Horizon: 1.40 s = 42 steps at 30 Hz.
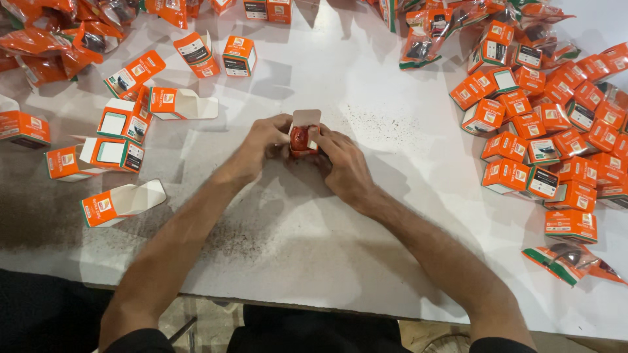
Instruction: The person picks small orange product packets from a pile on the table, places a packet into a small cardboard box, and folds the box flaps closed, setting the closed box aside. They repeat this packing cycle one box at a time across the table.
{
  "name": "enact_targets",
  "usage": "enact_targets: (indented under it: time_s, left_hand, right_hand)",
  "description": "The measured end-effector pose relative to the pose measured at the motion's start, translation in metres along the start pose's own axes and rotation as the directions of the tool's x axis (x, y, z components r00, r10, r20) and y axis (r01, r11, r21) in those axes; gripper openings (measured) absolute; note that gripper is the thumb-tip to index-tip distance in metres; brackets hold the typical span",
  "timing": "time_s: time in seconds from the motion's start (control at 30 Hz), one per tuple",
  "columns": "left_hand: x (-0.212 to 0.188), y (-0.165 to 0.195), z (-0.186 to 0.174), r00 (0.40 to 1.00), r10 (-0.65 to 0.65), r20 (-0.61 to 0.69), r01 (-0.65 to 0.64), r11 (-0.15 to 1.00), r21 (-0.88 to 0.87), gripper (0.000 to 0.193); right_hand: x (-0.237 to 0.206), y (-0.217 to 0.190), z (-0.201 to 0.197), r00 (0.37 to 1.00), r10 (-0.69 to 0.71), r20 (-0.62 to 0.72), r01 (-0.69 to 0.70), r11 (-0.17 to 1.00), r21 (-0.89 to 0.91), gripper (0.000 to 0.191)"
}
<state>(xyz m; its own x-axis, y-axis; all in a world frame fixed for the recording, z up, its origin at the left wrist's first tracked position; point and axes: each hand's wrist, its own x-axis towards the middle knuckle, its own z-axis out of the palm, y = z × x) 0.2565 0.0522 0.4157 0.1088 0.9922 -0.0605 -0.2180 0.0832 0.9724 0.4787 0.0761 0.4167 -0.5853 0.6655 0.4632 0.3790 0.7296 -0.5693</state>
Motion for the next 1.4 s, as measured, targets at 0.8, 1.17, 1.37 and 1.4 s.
enact_targets:
  time_s: [0.8,1.17,1.37,1.4]
  left_hand:
    - [-0.024,0.018,0.023,0.784,0.56,0.267,-0.58,0.507,0.638,0.023]
    - [-0.042,0.02,0.01,0.72,0.527,0.451,-0.616,0.186,0.766,0.035]
    - [-0.054,0.048,-0.053,0.691,0.716,0.097,-0.032,-0.104,0.994,0.058]
    - [-0.055,0.056,-0.066,0.716,0.698,0.022,0.193,-0.227,0.955,0.069]
  right_hand:
    - [0.006,-0.005,-0.012,0.986,0.093,0.136,-0.126,0.959,0.254,0.06]
    - [0.008,-0.011,-0.014,0.996,-0.05,0.071,0.037,0.984,0.174,0.031]
    - [0.014,-0.012,-0.032,0.931,-0.078,-0.357,-0.033,0.955,-0.294,0.07]
    - [0.014,-0.013,-0.031,0.937,-0.111,-0.33,0.027,0.968,-0.25,0.07]
